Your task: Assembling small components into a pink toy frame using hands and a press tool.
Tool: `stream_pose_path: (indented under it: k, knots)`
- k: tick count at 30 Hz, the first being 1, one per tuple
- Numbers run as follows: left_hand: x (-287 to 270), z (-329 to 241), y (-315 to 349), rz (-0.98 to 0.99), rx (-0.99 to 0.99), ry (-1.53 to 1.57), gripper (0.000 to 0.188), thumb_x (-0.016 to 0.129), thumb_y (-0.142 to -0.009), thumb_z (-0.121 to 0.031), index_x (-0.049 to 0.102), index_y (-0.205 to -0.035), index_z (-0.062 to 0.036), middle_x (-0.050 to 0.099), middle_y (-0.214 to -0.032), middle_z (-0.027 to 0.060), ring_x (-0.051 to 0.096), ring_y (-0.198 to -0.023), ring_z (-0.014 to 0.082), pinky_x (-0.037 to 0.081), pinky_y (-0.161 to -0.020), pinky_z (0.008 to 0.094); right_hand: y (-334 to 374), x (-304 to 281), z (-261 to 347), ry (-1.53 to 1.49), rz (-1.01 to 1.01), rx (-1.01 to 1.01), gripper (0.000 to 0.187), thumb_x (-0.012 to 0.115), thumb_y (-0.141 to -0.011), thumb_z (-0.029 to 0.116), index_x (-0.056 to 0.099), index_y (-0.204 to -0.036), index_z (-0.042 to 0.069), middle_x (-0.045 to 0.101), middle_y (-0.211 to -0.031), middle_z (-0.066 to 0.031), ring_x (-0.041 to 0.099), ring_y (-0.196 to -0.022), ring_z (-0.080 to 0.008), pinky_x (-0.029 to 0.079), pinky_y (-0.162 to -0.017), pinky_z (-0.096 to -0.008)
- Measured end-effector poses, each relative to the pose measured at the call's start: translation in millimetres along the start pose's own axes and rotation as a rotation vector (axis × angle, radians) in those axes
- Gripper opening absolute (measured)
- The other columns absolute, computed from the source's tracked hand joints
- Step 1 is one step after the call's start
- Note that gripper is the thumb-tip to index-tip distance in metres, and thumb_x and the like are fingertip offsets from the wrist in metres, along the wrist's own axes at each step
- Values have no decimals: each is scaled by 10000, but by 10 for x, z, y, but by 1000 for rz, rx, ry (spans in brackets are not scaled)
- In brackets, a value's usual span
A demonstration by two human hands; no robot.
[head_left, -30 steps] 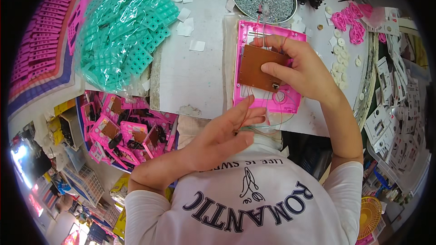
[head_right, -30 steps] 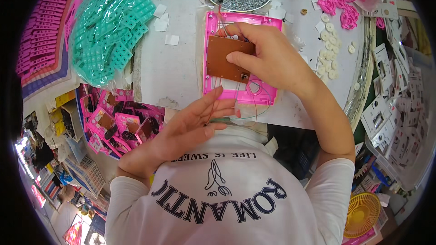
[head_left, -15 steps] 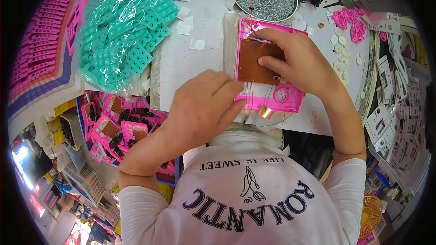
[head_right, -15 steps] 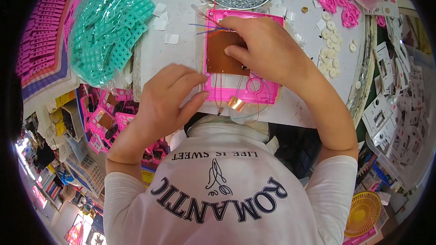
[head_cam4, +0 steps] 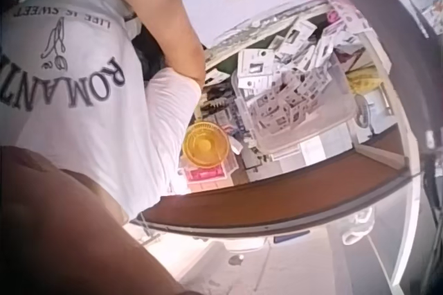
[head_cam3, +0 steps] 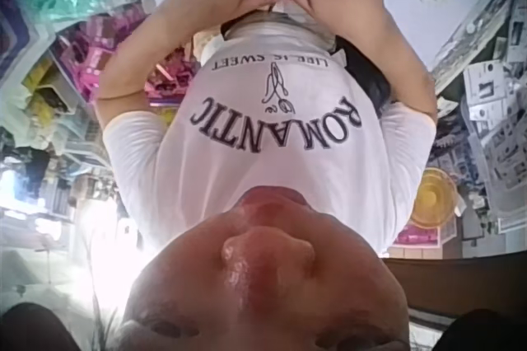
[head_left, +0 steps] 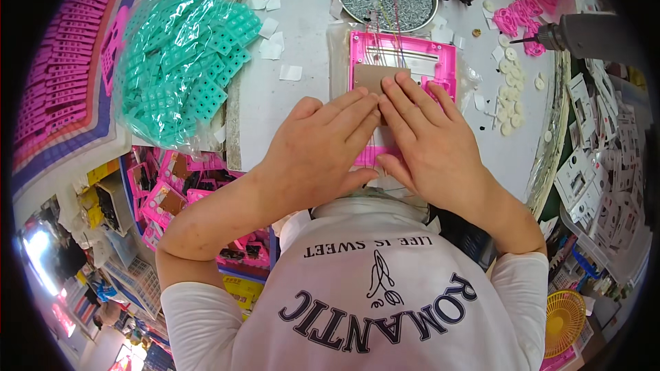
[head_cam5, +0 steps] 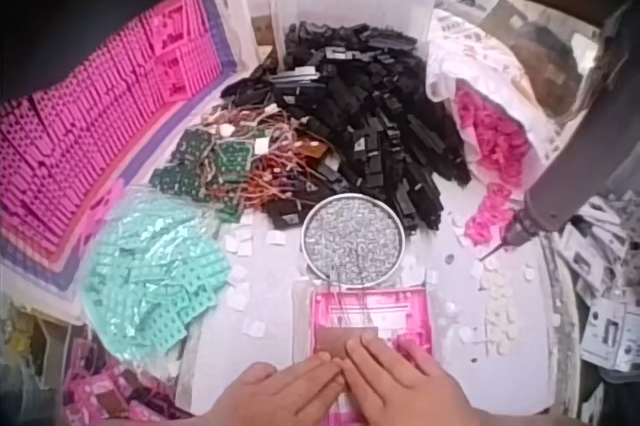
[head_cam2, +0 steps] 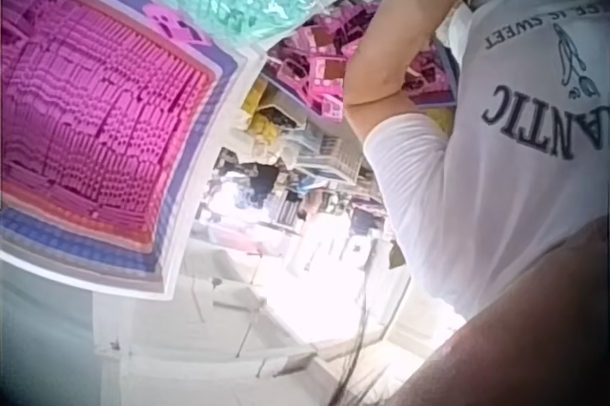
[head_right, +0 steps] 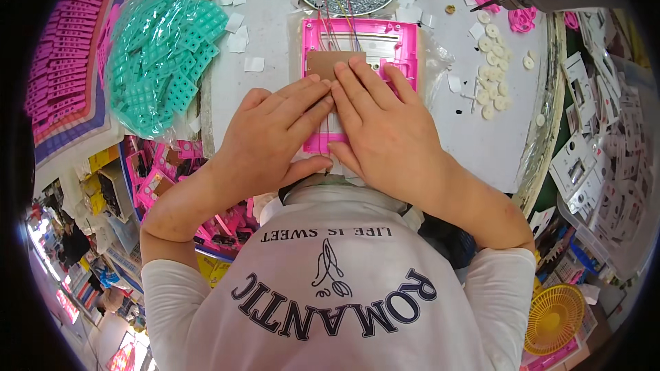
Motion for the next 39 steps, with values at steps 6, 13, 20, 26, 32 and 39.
stream_pose_path:
  k: [6, 13, 20, 26, 32, 39]
  knots:
    - [-309, 299, -496, 247, 66, 232, 349, 725, -860, -268, 721, -1140, -60, 728, -1086, 118, 712, -942, 274, 511, -747, 387, -111, -76, -51, 22, 32, -57, 581, 660, -902, 373, 646, -1258, -86, 589, -1387, -213, 510, -1247, -330, 366, -1101, -506]
    - [-319, 1184, -1598, -90, -226, -436, 109, 715, -837, -190, 774, -891, -116, 746, -928, 67, 691, -987, 290, 492, -821, 491, -96, -52, 12, -11, -60, -15, 585, 769, -784, 306, 648, -1205, -83, 600, -1359, -204, 538, -1193, -352, 407, -1074, -495]
    - [-183, 1366, -1702, -259, -183, -374, 244, 598, -935, -307, 734, -989, -111, 730, -984, 87, 671, -1004, 304, 430, -878, 523, -68, -135, -92, -221, -136, 7, 524, 804, -754, 197, 651, -1170, -83, 615, -1319, -201, 550, -1186, -361, 468, -998, -475]
    - [-217, 1392, -1752, -137, -260, -399, 251, 585, -943, -301, 752, -919, -115, 742, -929, 68, 683, -952, 263, 413, -831, 496, -62, -930, -774, -559, -768, -85, 237, 696, -877, 50, 678, -1071, -86, 723, -1063, -187, 688, -894, -309, 551, -811, -401]
    - [-284, 1276, -1729, -419, -112, -349, 184, 651, -855, -260, 750, -838, -106, 690, -859, 85, 645, -901, 291, 411, -859, 505, -807, -1595, -1262, -1245, -1077, 472, 485, 617, -968, 219, 520, -1339, -78, 691, -952, -168, 676, -812, -248, 562, -764, -383]
    - [-442, 553, -884, -524, 64, 122, 120, 720, -865, -167, 766, -965, -120, 744, -893, 20, 681, -832, 215, 414, -782, 364, -623, -944, -1080, -1684, -527, -229, 407, 617, -979, 150, 536, -1373, 89, 512, -780, 16, 498, -697, -131, 467, -605, -311]
Point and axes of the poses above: each hand's wrist, its own y-axis away from the middle knuckle, its own x-axis out of the palm, z = x × y, the point moved 5 cm from there along -y, towards the middle knuckle
